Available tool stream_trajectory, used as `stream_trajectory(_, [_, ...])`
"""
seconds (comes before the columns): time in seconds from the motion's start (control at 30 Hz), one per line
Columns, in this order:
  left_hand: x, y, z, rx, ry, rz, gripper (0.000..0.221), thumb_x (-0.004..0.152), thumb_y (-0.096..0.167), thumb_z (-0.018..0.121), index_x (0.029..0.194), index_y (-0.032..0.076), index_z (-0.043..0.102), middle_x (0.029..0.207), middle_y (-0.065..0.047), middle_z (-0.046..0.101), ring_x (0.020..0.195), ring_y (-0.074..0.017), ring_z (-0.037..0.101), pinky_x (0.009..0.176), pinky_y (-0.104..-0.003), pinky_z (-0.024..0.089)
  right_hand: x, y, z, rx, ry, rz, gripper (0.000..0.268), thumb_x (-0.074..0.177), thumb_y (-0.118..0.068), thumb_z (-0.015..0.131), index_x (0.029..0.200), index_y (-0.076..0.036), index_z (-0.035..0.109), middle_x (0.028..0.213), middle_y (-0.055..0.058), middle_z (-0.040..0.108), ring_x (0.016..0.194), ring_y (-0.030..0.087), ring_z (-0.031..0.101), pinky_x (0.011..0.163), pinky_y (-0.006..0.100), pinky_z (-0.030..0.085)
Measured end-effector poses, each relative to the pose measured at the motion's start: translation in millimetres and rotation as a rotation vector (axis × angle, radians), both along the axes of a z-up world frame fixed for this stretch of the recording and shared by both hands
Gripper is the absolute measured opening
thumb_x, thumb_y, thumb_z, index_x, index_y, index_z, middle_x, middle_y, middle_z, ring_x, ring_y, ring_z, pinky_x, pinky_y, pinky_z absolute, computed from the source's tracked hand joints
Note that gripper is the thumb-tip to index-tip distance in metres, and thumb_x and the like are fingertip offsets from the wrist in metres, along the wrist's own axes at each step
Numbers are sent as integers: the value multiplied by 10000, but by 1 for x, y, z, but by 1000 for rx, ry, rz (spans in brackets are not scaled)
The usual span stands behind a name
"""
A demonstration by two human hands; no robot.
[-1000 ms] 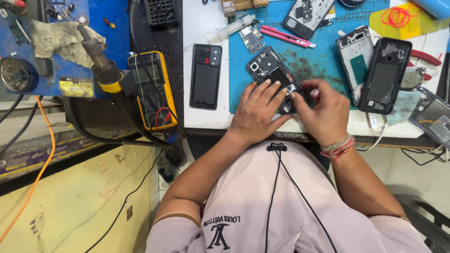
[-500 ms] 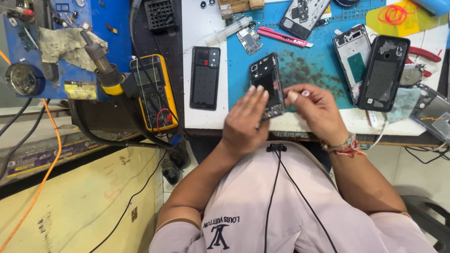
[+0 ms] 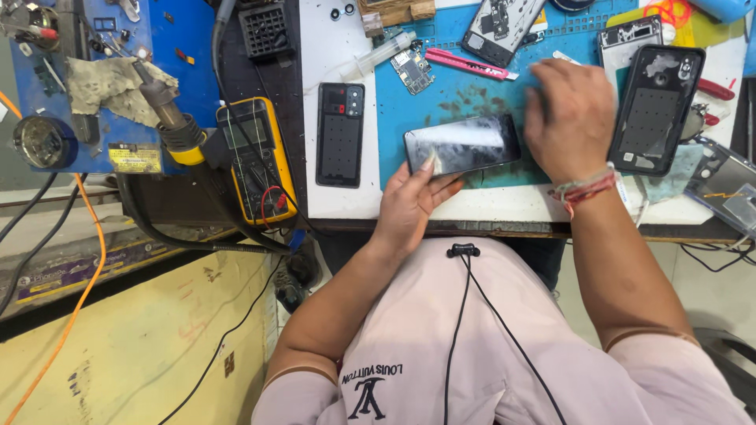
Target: The person uses a red screwdriver to remove screws from a disassembled smartphone. They then use a blue hot air gun to heat the edges of the device to loosen adhesive. Finally, they use a pink plastic pry tool to separate the screen assembly from the frame and wipe the surface with a cloth.
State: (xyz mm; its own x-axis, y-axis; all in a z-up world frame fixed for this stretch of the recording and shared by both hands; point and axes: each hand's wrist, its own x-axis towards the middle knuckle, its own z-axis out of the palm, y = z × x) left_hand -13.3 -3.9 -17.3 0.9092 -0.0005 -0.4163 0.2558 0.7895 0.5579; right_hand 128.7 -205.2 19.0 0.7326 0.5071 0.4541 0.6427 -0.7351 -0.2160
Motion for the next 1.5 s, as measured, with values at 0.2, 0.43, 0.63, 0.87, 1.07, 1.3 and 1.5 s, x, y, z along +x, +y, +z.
stream_trajectory(0.2, [-22, 35, 0, 356, 71, -296, 489, 1019, 340, 620, 1358, -8, 574, 1282, -146, 689, 1114, -244, 722, 914, -372, 589, 20, 21, 8, -78, 142, 131, 166, 989, -192, 765, 1112, -84, 737, 1075, 80, 696, 1043, 305, 626, 890, 420, 510])
stream_trajectory(0.43, [-38, 62, 8, 541, 94, -244, 531, 997, 340, 662, 1385, -18, 604, 1153, -148, 761, 947, -198, 773, 739, -294, 635, 32, 28, 6, -154, 180, 135, 200, 989, -306, 807, 1005, -115, 750, 931, 85, 675, 942, 307, 653, 816, 436, 518])
stream_trajectory(0.63, [-25, 42, 54, 1427, 142, -281, 448, 907, 321, 730, 1262, 50, 709, 993, -85, 795, 776, -160, 788, 663, -288, 614, 33, 32, 10, -48, 273, 162, 189, 974, -194, 786, 1117, -74, 755, 945, 135, 672, 851, 334, 651, 744, 453, 511])
stream_trajectory(0.87, [0, 27, 45, 1849, -556, -163, 596, 915, 385, 791, 1371, 40, 623, 1363, -134, 646, 1256, -292, 590, 1104, -458, 372, 3, 8, 2, 829, 711, -23, 111, 1113, -60, 710, 1189, -2, 653, 1056, 77, 726, 773, 119, 681, 667, 232, 539])
stream_trajectory(1.07, [24, 22, 28, 1915, -556, -228, 833, 836, 517, 802, 1461, 51, 511, 1416, -134, 586, 1319, -294, 518, 1176, -550, 281, -35, -11, -36, 1134, 739, 20, 164, 1081, -24, 698, 1145, -13, 547, 1084, 70, 730, 967, 124, 730, 886, 265, 625])
stream_trajectory(1.3, [25, 22, 23, 1873, -517, -245, 838, 838, 516, 810, 1468, 56, 503, 1402, -114, 603, 1342, -281, 519, 1193, -549, 286, -42, -13, -37, 790, 623, -82, 158, 1057, -10, 745, 1203, 47, 731, 1050, 93, 754, 898, 93, 678, 806, 225, 542])
stream_trajectory(1.5, [26, 23, 22, 1866, -516, -245, 811, 851, 511, 808, 1456, 56, 518, 1390, -113, 614, 1345, -282, 518, 1195, -541, 288, -41, -10, -31, 712, 589, -94, 138, 1037, -19, 768, 1164, 35, 754, 1011, 83, 742, 857, 83, 661, 767, 214, 518])
